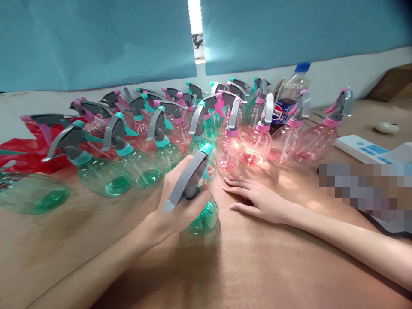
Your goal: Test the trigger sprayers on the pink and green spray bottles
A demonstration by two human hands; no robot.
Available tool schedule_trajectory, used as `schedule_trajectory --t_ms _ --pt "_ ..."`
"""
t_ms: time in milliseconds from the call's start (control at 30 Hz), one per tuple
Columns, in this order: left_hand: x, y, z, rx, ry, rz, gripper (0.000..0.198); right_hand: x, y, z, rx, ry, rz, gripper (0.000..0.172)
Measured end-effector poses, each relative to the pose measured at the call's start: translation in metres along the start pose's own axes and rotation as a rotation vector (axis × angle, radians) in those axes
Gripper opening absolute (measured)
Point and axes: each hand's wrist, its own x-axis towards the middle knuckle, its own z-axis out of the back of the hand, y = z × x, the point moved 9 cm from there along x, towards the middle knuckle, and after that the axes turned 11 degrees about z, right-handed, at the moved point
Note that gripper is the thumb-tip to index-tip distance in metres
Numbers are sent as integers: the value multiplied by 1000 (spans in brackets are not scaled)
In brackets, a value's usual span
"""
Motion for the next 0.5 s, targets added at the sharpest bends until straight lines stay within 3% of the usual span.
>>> schedule_trajectory --t_ms 167,500 --pt "-1 0 0 -40 12 35 2 0 0 0 -5 -1 3 50" --pt "3 -2 -4 -115 61 -7 8 0 -1 -1 -21 18 -2 51"
